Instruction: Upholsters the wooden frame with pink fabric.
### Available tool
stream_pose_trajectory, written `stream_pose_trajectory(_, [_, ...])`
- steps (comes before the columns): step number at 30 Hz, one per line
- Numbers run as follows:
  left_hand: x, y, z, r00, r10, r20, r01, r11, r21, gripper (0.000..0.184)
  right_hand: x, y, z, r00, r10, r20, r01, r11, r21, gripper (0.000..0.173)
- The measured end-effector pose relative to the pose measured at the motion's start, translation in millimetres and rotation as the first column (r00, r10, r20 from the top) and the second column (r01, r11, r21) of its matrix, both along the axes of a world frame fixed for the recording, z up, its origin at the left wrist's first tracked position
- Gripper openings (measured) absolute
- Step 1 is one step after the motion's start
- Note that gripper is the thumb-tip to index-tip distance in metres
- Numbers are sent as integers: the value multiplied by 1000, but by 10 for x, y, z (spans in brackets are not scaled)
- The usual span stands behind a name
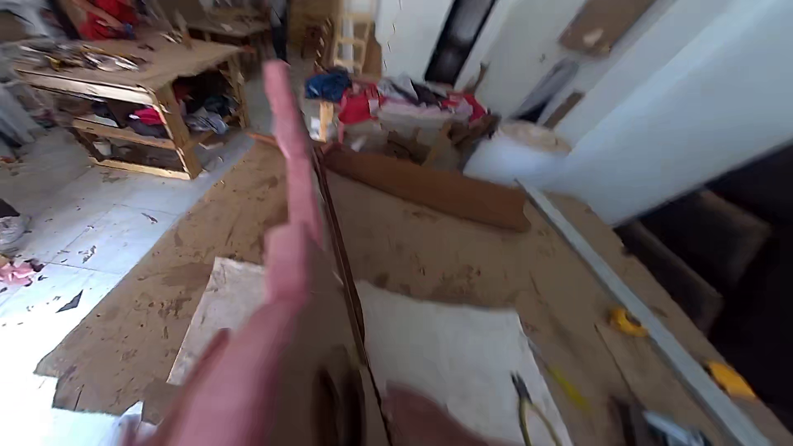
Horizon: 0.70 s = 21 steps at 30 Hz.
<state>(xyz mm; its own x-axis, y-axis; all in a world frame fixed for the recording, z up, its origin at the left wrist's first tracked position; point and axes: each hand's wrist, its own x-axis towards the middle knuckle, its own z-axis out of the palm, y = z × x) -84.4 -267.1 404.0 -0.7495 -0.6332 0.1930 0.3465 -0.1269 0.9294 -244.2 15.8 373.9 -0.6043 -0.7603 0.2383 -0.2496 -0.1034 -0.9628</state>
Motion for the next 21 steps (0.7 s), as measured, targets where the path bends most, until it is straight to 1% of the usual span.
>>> stream_pose_trajectory(1, [372,-253,-114,997,34,73,-34,999,-4,64,-109,74,-479,993,-102,-54,106,992,72,82])
stream_pose_trajectory(2, [706,-508,-196,993,-20,119,21,1000,-7,68,-172,147,-972,972,-234,-20,234,958,165,78])
stream_pose_trajectory(3, [929,-682,-217,983,-21,182,15,999,38,73,-203,200,-1406,933,-356,57,327,902,282,76])
stream_pose_trajectory(4, [1141,-885,-365,973,-8,232,-15,995,97,75,-228,242,-1755,887,-448,117,374,843,387,73])
stream_pose_trajectory(5, [1437,-1155,-663,964,-66,258,27,988,154,74,-214,277,-2008,850,-502,158,392,804,447,71])
stream_pose_trajectory(6, [1739,-1413,-1014,943,-141,302,80,975,207,70,-167,287,-2161,822,-529,210,387,790,475,66])
stream_pose_trajectory(7, [1835,-1489,-1266,895,-27,445,-91,966,241,64,-126,248,-2223,797,-533,283,361,797,485,62])
stream_pose_trajectory(8, [1850,-1539,-1527,819,51,572,-223,946,235,60,-92,195,-2236,771,-521,366,325,816,477,60])
stream_pose_trajectory(9, [1857,-1555,-1818,739,85,669,-291,935,202,57,-50,175,-2240,752,-497,434,284,837,467,60])
stream_pose_trajectory(10, [1866,-1537,-2100,676,129,726,-350,922,163,57,-9,172,-2240,751,-470,463,241,849,471,59])
stream_pose_trajectory(11, [1870,-1518,-2318,633,177,754,-394,912,117,59,11,158,-2220,771,-445,456,202,850,486,57])
stream_pose_trajectory(12, [1868,-1527,-2432,612,214,761,-414,907,77,62,17,136,-2184,794,-428,431,177,842,510,54])
stream_pose_trajectory(13, [1849,-1529,-2435,598,224,769,-410,911,53,63,14,121,-2149,807,-428,407,172,830,531,51])
stream_pose_trajectory(15, [1891,-1450,-2466,543,284,790,-450,893,-12,63,-33,107,-2109,806,-441,395,168,810,562,49])
stream_pose_trajectory(17, [1997,-1384,-2590,488,339,805,-506,861,-55,65,-147,-7,-2076,836,-425,347,138,776,616,49])
stream_pose_trajectory(19, [2072,-1225,-2617,493,337,802,-547,837,-15,65,-288,-177,-2013,889,-355,289,68,727,684,50])
stream_pose_trajectory(20, [2073,-1109,-2615,478,365,799,-610,792,3,63,-359,-265,-1990,910,-316,270,33,703,711,50])
stream_pose_trajectory(21, [2059,-959,-2582,449,407,795,-656,754,-15,61,-416,-334,-1981,923,-284,258,8,686,727,50])
